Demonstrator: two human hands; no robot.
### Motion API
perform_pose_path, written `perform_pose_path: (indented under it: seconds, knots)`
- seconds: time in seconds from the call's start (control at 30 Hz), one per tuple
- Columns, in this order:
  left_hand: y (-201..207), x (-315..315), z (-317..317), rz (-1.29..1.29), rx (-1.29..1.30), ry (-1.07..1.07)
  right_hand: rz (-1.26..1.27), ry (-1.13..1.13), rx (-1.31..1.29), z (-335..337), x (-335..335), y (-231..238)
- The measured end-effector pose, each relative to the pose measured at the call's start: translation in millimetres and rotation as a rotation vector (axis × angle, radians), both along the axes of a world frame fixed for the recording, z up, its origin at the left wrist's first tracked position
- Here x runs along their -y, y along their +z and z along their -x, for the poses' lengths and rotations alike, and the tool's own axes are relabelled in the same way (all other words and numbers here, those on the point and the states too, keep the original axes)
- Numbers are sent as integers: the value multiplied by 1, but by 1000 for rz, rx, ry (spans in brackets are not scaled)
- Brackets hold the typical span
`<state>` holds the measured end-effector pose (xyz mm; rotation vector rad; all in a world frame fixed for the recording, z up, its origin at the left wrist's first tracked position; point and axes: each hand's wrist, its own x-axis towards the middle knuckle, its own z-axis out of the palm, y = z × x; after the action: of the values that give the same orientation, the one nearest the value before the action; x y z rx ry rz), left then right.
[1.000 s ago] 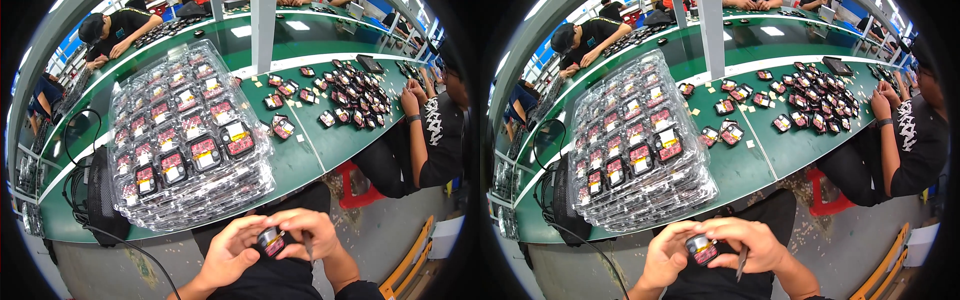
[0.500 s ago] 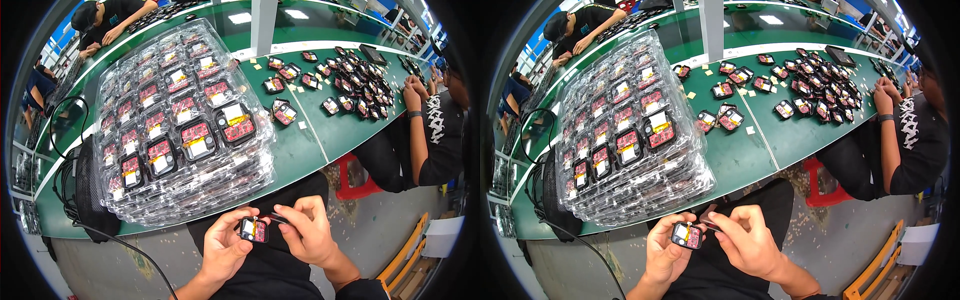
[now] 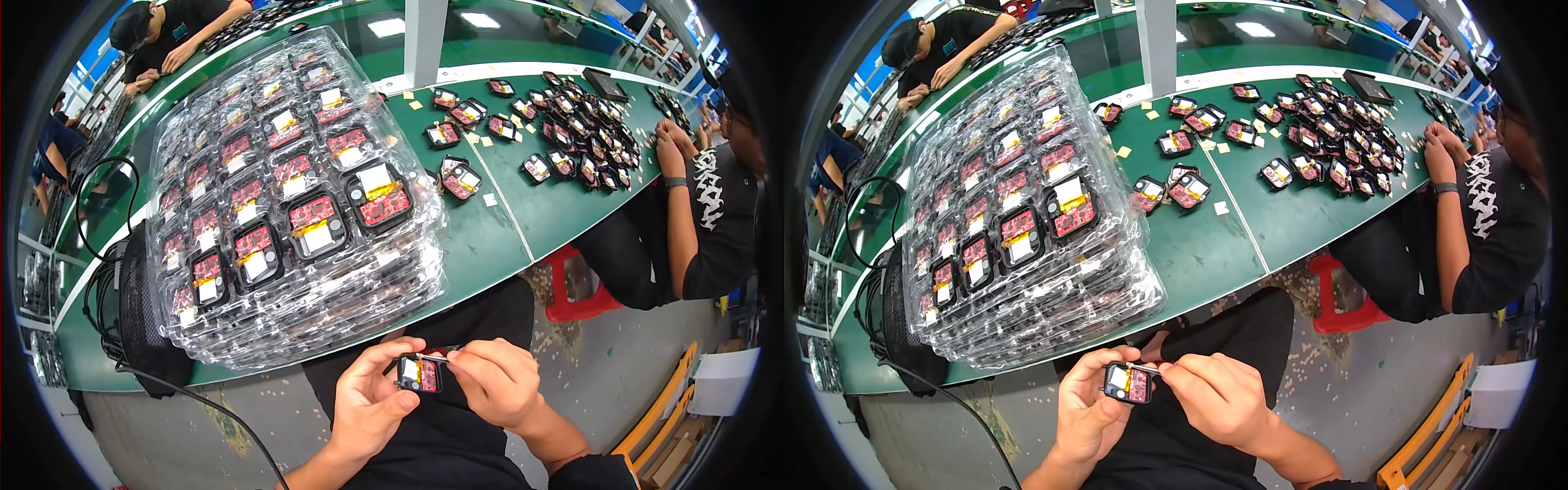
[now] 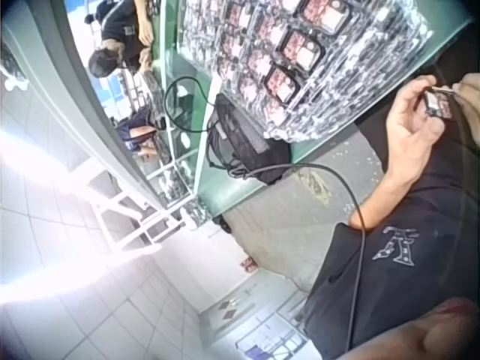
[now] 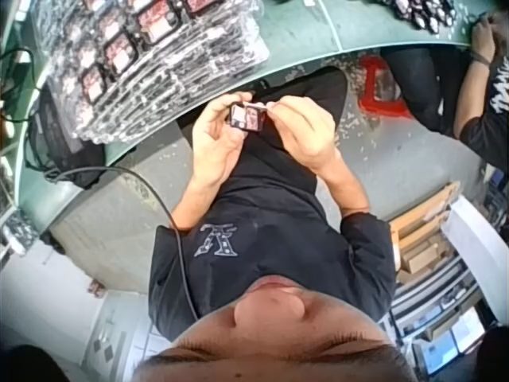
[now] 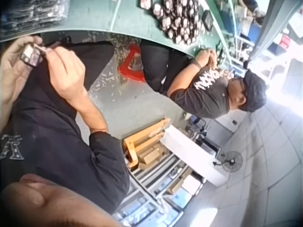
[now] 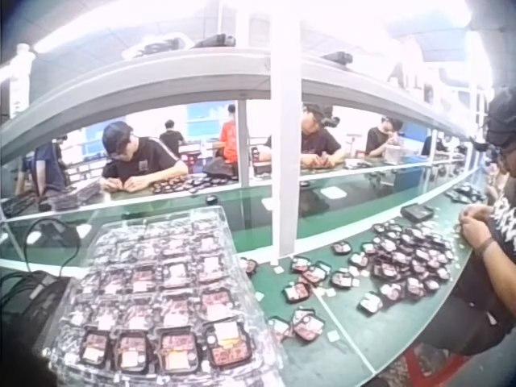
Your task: Assembling components into small electronic device housings on a factory assembly line.
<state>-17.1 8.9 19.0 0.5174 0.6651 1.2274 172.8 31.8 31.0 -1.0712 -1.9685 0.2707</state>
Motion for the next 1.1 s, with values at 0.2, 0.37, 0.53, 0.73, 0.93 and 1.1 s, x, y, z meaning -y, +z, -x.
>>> perform_pose_path:
  seconds: [0.2, 0.37, 0.53, 0.73, 0.93, 1.1]
  knots:
    - [2, -1, 1, 15, 19, 2, 160, -3, -113, 0, 0, 6]
    - [1, 0, 1, -18, -56, 4, 210, 9, -135, 1, 1, 7]
    - [3, 0, 2, -54, -32, 0, 111, -24, -75, 3, 2, 3]
    - [-2, 2, 3, -12, -14, 27, 2, 4, 45, 1, -4, 2]
    - [2, 0, 1, 25, 6, 50, -36, -1, 46, 1, -3, -2]
    - [2, 0, 1, 34, 16, 48, -50, 6, 72, -1, -2, -6]
